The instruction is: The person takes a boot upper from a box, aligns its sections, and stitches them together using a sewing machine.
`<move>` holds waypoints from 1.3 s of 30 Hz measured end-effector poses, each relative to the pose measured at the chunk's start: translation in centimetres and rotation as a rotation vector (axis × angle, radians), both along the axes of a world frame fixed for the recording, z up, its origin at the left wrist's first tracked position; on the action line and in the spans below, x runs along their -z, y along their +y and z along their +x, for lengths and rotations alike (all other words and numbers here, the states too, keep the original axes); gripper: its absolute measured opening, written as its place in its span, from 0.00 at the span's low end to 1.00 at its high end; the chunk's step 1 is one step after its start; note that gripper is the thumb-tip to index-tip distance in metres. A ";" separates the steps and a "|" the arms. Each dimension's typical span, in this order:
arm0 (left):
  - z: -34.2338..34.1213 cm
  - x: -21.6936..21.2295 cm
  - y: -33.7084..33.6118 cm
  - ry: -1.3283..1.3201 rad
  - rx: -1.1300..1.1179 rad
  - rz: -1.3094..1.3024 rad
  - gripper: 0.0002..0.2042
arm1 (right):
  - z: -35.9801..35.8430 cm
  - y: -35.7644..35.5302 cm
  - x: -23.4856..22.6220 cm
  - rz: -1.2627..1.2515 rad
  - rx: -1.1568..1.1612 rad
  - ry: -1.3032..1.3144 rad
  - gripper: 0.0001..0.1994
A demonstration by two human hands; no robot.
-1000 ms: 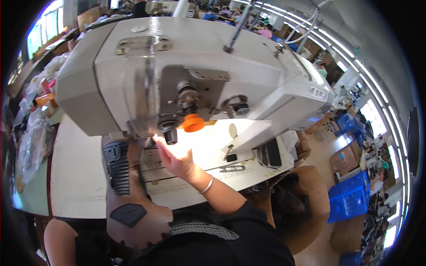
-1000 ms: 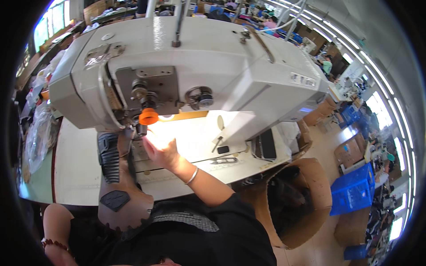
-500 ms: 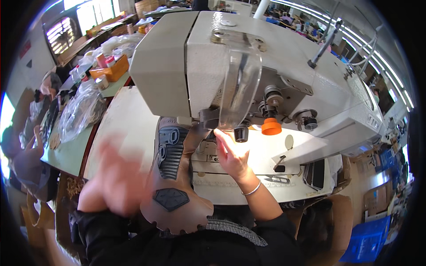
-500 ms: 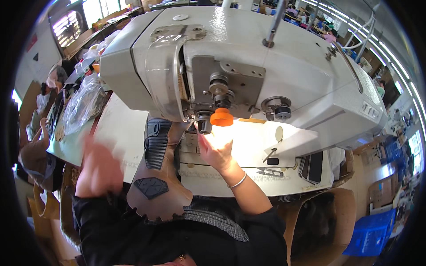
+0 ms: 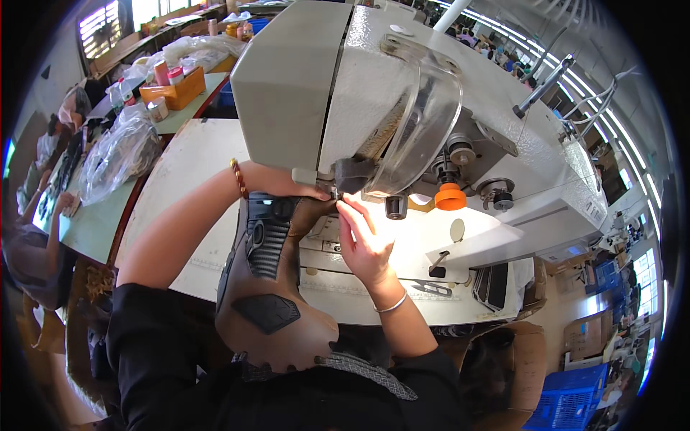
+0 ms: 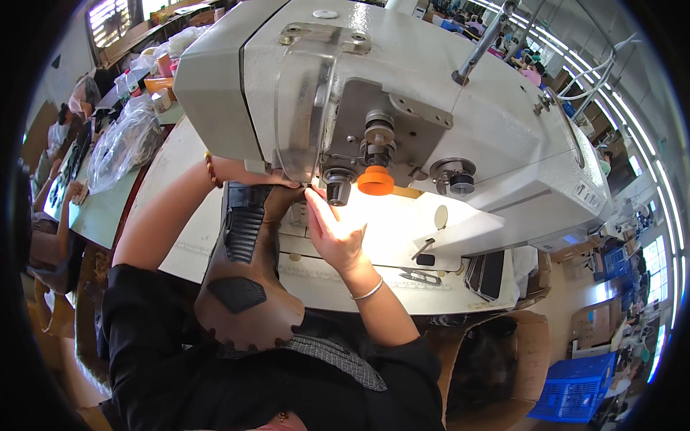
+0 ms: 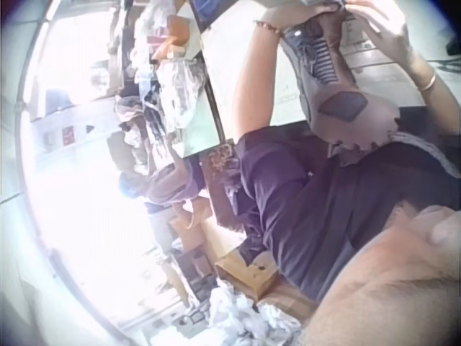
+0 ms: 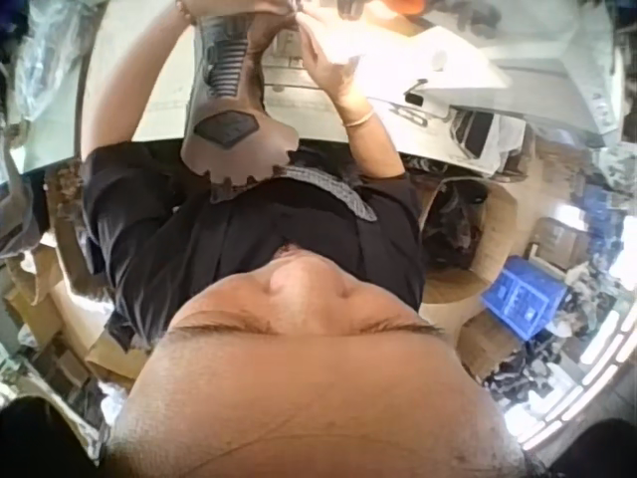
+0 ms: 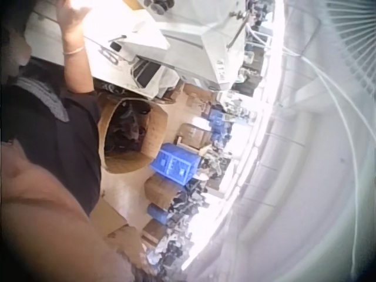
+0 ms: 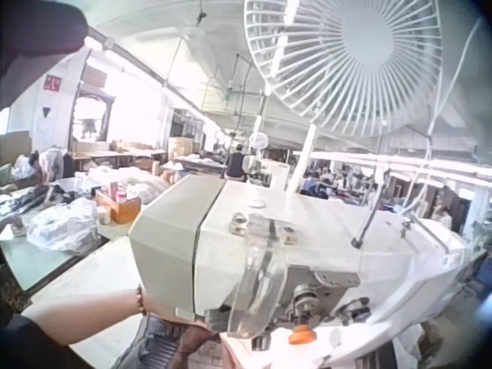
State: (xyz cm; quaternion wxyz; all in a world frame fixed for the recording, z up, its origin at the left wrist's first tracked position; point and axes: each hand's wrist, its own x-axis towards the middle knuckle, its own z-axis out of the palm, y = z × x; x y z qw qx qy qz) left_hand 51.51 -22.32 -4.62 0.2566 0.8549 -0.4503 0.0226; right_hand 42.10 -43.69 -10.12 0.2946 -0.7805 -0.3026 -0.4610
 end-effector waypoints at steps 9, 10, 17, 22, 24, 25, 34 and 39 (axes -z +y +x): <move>0.3 -1.9 -0.4 0.269 0.230 -0.287 0.14 | 0.1 -0.1 0.3 0.008 -0.009 0.004 0.12; 0.2 -1.9 -0.4 0.295 0.223 -0.304 0.14 | 0.0 -0.1 0.3 0.003 -0.009 0.018 0.13; -1.2 -1.8 -0.4 0.480 0.149 -0.399 0.13 | 0.1 -0.4 0.2 0.004 -0.028 0.047 0.13; -2.1 -0.5 -0.9 0.701 0.000 -0.450 0.13 | -0.8 -1.0 0.2 -0.015 -0.014 0.085 0.12; -2.8 0.0 -1.6 0.905 -0.158 -0.515 0.12 | -1.0 -1.3 0.7 -0.019 0.005 0.108 0.12; -2.7 -0.1 -1.5 0.903 -0.161 -0.514 0.12 | -0.9 -1.2 0.7 -0.029 0.012 0.121 0.12; -2.5 -0.2 -1.4 0.815 -0.120 -0.433 0.11 | -1.0 -0.9 0.3 -0.042 0.034 0.058 0.11; -2.8 -0.5 -0.7 0.771 0.021 -0.540 0.13 | -0.5 -0.8 0.2 -0.028 0.017 0.012 0.11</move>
